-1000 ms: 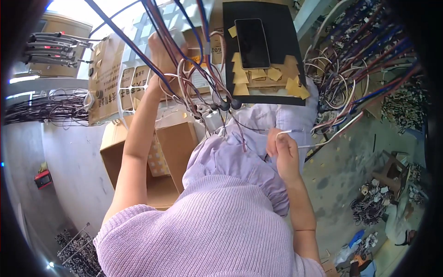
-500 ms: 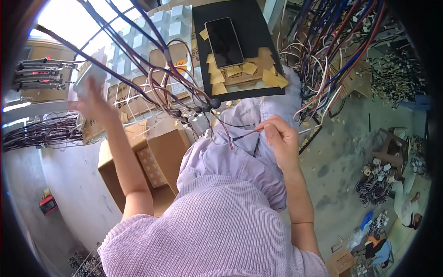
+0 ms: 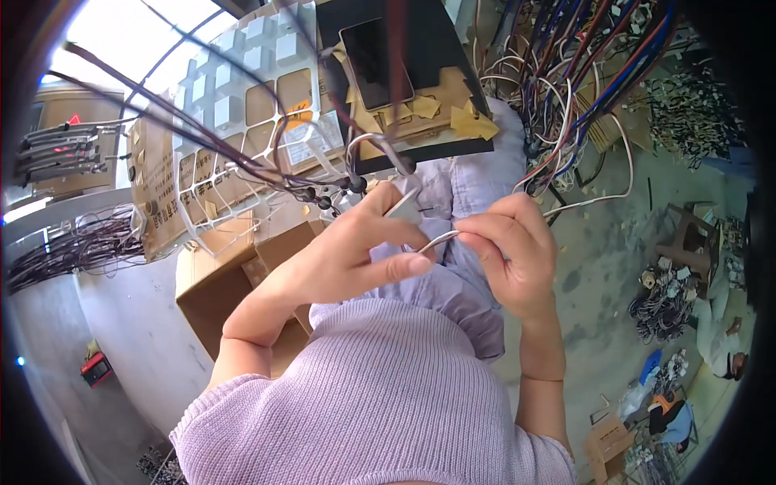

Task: Assembling and labeling electrical wire harnesses by connecting wires to plastic housings and applying labels.

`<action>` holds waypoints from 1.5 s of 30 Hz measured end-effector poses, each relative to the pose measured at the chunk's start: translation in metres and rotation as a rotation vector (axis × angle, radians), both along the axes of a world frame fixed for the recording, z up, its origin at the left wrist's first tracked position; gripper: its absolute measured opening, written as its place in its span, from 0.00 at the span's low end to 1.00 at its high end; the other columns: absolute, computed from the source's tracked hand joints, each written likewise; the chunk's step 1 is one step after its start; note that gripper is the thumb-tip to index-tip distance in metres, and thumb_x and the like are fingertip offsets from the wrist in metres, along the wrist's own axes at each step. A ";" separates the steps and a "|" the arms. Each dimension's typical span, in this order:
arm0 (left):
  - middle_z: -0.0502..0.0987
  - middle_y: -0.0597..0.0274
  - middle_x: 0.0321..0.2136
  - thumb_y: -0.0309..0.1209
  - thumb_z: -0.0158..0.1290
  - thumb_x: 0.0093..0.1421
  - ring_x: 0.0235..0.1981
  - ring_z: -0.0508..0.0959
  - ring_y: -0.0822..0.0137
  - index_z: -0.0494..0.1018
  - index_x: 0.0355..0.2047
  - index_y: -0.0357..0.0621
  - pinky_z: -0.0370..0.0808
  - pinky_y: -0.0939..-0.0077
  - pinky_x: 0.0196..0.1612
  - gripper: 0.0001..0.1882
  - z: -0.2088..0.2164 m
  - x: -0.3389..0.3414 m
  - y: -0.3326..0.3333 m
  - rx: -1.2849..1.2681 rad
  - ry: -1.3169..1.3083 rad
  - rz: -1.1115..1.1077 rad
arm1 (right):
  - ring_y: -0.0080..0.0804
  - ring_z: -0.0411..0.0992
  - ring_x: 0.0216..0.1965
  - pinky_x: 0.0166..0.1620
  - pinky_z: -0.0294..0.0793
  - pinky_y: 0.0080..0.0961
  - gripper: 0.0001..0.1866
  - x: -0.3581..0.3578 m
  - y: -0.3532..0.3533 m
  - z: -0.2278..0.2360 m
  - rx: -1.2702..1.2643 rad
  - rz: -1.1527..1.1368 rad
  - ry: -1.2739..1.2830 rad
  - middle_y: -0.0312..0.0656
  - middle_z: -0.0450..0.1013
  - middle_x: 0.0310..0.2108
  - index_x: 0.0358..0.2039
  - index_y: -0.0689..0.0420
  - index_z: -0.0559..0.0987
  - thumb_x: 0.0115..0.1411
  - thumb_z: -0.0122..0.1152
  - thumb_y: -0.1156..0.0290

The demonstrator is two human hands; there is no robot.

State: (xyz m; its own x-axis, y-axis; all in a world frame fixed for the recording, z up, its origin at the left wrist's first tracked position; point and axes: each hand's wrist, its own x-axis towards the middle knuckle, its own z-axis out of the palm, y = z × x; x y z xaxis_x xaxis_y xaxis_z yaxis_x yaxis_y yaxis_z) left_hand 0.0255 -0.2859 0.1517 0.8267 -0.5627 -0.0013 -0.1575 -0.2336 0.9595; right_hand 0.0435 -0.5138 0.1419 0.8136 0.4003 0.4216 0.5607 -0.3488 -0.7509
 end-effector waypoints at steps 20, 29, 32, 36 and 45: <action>0.73 0.43 0.44 0.33 0.61 0.50 0.42 0.78 0.53 0.69 0.43 0.34 0.77 0.61 0.42 0.23 0.040 -0.081 0.011 0.568 -0.650 0.288 | 0.13 0.57 0.23 0.24 0.54 0.13 0.10 0.017 -0.001 0.014 0.333 -0.024 0.281 0.28 0.65 0.23 0.38 0.58 0.83 0.53 0.65 0.78; 0.69 0.62 0.49 0.32 0.53 0.62 0.50 0.73 0.67 0.55 0.54 0.50 0.73 0.69 0.51 0.24 -0.023 0.004 -0.056 -1.039 0.706 0.353 | 0.10 0.58 0.22 0.23 0.53 0.10 0.11 0.011 -0.039 0.015 0.445 -0.187 0.326 0.34 0.75 0.33 0.36 0.59 0.83 0.50 0.67 0.80; 0.71 0.64 0.48 0.22 0.55 0.58 0.50 0.73 0.70 0.60 0.53 0.46 0.71 0.73 0.52 0.24 -0.025 0.010 -0.058 -0.785 0.507 0.400 | 0.09 0.57 0.21 0.22 0.51 0.10 0.11 0.012 -0.040 0.020 0.392 -0.204 0.307 0.34 0.75 0.31 0.36 0.59 0.83 0.49 0.68 0.80; 0.75 0.63 0.43 0.18 0.59 0.49 0.45 0.75 0.72 0.69 0.51 0.40 0.70 0.79 0.49 0.27 -0.024 0.020 -0.058 -0.321 0.135 0.485 | 0.08 0.56 0.20 0.21 0.51 0.10 0.11 0.017 -0.035 0.020 0.362 -0.219 0.311 0.33 0.75 0.31 0.36 0.58 0.83 0.49 0.68 0.80; 0.74 0.60 0.30 0.19 0.62 0.45 0.31 0.75 0.64 0.68 0.39 0.40 0.72 0.76 0.34 0.21 -0.030 0.019 -0.069 -0.090 -0.243 0.683 | 0.07 0.59 0.21 0.20 0.50 0.09 0.12 0.017 -0.017 0.017 0.260 -0.175 0.372 0.32 0.74 0.30 0.35 0.57 0.84 0.49 0.65 0.84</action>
